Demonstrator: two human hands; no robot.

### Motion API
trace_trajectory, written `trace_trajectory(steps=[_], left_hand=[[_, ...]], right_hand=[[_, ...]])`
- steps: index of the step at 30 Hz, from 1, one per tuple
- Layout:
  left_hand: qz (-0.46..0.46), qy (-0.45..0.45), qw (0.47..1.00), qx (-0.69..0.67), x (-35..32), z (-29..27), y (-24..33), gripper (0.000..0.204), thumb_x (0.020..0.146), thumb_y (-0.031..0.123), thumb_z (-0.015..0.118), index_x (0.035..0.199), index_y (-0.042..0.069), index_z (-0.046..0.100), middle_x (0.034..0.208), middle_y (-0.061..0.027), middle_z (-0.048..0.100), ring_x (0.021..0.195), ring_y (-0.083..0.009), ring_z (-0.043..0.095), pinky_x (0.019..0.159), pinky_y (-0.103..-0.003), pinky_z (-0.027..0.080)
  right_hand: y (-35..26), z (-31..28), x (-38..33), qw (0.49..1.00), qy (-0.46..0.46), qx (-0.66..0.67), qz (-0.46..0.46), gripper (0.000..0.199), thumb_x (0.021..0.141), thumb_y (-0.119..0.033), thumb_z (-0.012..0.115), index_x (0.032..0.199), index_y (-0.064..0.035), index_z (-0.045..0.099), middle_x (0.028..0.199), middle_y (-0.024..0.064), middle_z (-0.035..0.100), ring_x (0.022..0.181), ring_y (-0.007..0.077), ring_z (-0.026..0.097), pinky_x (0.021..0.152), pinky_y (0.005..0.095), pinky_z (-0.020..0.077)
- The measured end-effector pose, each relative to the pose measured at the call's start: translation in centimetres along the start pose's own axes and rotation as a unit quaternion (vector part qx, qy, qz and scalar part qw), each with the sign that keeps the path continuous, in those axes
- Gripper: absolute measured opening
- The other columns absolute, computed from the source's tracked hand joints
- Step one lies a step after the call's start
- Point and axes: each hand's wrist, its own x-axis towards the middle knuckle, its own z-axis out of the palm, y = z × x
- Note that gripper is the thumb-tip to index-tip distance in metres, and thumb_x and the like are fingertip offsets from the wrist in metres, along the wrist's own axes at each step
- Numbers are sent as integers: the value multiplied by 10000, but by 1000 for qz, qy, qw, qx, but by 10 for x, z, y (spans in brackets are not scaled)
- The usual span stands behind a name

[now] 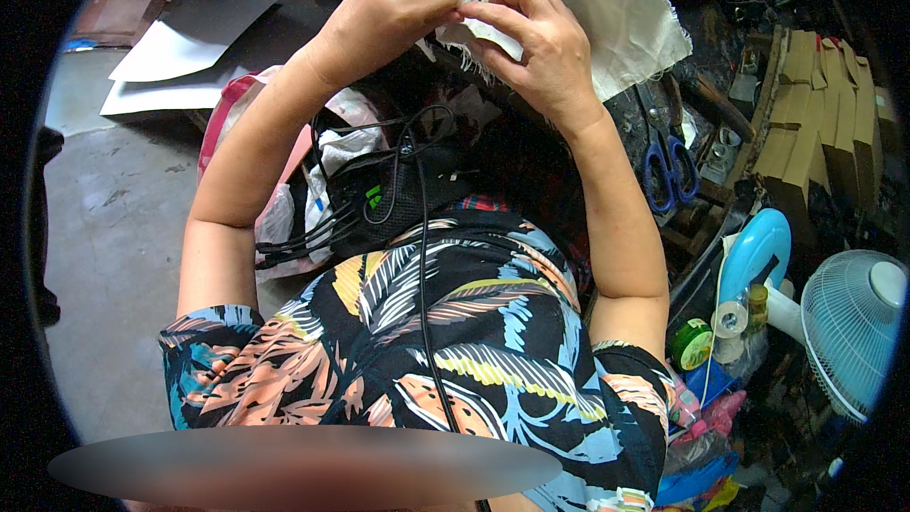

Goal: The person inserts a white fabric piece into the interior of a black shoe, presses it into place, and trims excess fabric with scissors. The person repeats this process on a second shoe, adjusting and cutting the fabric to fit the shoe interior.

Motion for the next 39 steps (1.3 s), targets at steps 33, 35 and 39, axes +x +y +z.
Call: trace_trajectory(steps=[33, 35, 39], left_hand=[[-185, -68, 978, 68, 2, 7, 10, 434, 712, 363, 819, 1015, 84, 682, 978, -108, 621, 958, -298, 649, 807, -415, 533], [-199, -69, 975, 72, 5, 7, 10, 433, 700, 389, 825, 974, 86, 681, 950, -104, 626, 934, -296, 654, 807, -411, 537], [-207, -72, 974, 62, 7, 8, 9, 399, 714, 376, 815, 940, 78, 676, 925, -111, 629, 915, -306, 658, 796, -415, 540]], right_hand=[[-10, -4, 1, 999, 10, -29, 18, 427, 756, -415, 820, 994, -78, 713, 1007, 46, 703, 909, 250, 658, 795, 369, 544], [-10, -1, 1, 998, -8, -59, -6, 383, 764, -396, 814, 954, -76, 726, 1011, 44, 702, 914, 254, 655, 796, 380, 544], [-3, 0, -3, 915, 69, 292, 268, 170, 924, -173, 712, 1015, -30, 731, 969, 24, 716, 879, 119, 650, 800, 256, 515]])
